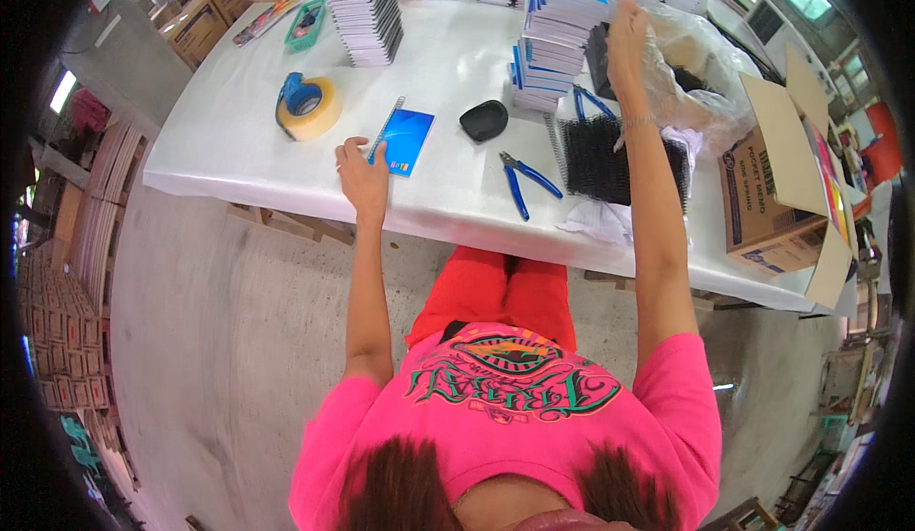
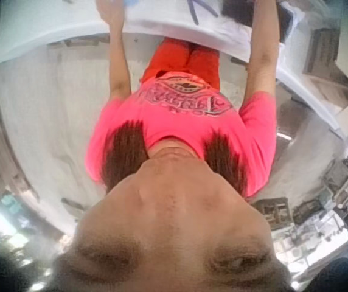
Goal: The person assembles spiral-bound notebooks by inserting black plastic spiral coils into the punched holes of the covers. They use pliers to secure the coils and a small brush to clean the edges. The person works on multiple notebooks, stacking the finished ones on the table.
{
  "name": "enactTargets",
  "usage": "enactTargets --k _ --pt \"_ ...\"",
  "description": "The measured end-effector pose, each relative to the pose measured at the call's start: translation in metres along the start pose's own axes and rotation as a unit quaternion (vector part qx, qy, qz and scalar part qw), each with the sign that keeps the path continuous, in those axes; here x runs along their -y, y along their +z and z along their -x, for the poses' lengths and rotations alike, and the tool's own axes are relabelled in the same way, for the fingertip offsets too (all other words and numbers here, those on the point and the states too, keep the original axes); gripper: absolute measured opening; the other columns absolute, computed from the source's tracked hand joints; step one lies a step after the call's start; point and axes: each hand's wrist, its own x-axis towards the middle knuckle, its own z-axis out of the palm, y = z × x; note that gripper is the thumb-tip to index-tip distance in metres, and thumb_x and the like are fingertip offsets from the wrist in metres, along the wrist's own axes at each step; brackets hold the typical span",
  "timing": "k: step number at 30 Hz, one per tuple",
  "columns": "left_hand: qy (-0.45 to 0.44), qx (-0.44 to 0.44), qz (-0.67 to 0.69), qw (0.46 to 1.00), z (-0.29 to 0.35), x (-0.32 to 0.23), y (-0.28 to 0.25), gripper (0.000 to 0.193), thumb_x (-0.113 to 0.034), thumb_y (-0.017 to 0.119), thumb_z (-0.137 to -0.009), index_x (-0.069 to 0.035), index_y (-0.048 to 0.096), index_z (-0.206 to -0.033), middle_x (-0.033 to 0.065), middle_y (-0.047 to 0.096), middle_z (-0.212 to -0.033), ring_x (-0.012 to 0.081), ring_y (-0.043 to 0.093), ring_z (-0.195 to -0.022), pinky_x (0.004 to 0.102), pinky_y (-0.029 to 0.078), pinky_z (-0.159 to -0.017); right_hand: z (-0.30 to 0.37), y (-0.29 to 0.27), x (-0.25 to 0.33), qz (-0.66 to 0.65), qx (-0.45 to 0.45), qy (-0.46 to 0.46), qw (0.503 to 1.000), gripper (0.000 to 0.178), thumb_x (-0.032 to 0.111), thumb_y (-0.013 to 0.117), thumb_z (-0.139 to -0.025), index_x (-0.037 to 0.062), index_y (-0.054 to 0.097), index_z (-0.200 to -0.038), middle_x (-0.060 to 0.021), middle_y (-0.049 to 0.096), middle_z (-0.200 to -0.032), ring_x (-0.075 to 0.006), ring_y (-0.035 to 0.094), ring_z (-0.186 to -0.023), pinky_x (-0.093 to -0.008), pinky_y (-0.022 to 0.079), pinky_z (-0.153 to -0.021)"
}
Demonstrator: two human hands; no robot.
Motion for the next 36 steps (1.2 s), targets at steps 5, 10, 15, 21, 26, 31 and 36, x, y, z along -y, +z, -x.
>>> enactTargets --k 5,10,15,21,26,31,36 --pt "0.020 -0.034 -0.025 0.999 0.008 -0.009 -0.021 0.048 -0.025 0.075 -0.082 -0.011 0.055 -0.123 0.0174 0.046 -0.125 0.0390 0.050 -0.113 0.0488 0.043 -0.094 -0.031 0.017 0.015 0.019 0.168 0.185 0.968 0.045 0.046 0.072 -0.082 0.0072 0.057 -0.065 0.0021 0.047 -0.060 -0.0118 0.042 -0.056 -0.0306 0.032 -0.053" --pt "0.084 -0.031 0.029 0.996 0.004 -0.034 -0.033 0.048 -0.018 0.074 -0.084 -0.011 0.054 -0.127 0.0176 0.043 -0.124 0.0377 0.047 -0.114 0.0465 0.041 -0.097 -0.057 0.014 0.004 -0.018 0.211 0.238 0.948 0.031 0.035 0.072 -0.084 0.0043 0.066 -0.087 -0.0004 0.057 -0.075 -0.0125 0.049 -0.067 -0.0294 0.039 -0.062" --pt "0.113 0.039 0.188 0.975 -0.005 -0.099 -0.044 0.045 -0.017 0.073 -0.085 -0.010 0.056 -0.126 0.0170 0.043 -0.123 0.0338 0.047 -0.117 0.0444 0.040 -0.098 -0.043 0.017 -0.003 -0.014 0.160 0.139 0.977 0.025 0.028 0.068 -0.089 0.0024 0.067 -0.086 -0.0012 0.061 -0.078 -0.0114 0.051 -0.067 -0.0282 0.040 -0.059" --pt "0.203 0.098 0.277 0.934 0.000 -0.173 -0.054 0.039 -0.022 0.072 -0.086 -0.015 0.060 -0.123 0.0092 0.047 -0.122 0.0234 0.054 -0.108 0.0367 0.047 -0.085 -0.060 0.017 -0.026 0.035 0.142 0.115 0.983 0.028 0.027 0.067 -0.090 -0.0011 0.068 -0.089 -0.0015 0.059 -0.071 -0.0114 0.052 -0.062 -0.0278 0.041 -0.055" --pt "0.222 0.146 0.331 0.905 0.004 -0.207 -0.050 0.038 -0.019 0.072 -0.086 -0.014 0.060 -0.121 0.0098 0.048 -0.121 0.0249 0.054 -0.109 0.0370 0.047 -0.086 -0.069 0.000 -0.039 0.250 0.058 -0.138 0.957 0.028 0.014 0.059 -0.087 -0.0003 0.061 -0.112 -0.0143 0.064 -0.089 -0.0237 0.062 -0.080 -0.0367 0.049 -0.070" --pt "0.203 0.132 0.447 0.861 0.000 -0.208 -0.041 0.042 -0.024 0.062 -0.096 -0.006 0.051 -0.133 0.0090 0.053 -0.128 0.0162 0.055 -0.109 0.0302 0.048 -0.087 0.009 -0.001 0.076 -0.024 0.039 -0.039 0.998 0.022 0.009 0.059 -0.087 -0.0006 0.061 -0.107 -0.0092 0.063 -0.088 -0.0160 0.057 -0.076 -0.0321 0.047 -0.067" --pt "0.140 0.227 0.549 0.792 0.002 -0.209 -0.046 0.047 -0.026 0.058 -0.099 0.001 0.045 -0.135 0.0150 0.056 -0.117 0.0148 0.053 -0.106 0.0265 0.043 -0.093 0.130 -0.037 0.130 -0.119 0.225 0.053 0.966 0.031 0.020 0.066 -0.091 -0.0017 0.061 -0.112 -0.0091 0.066 -0.092 -0.0175 0.065 -0.082 -0.0328 0.052 -0.074"
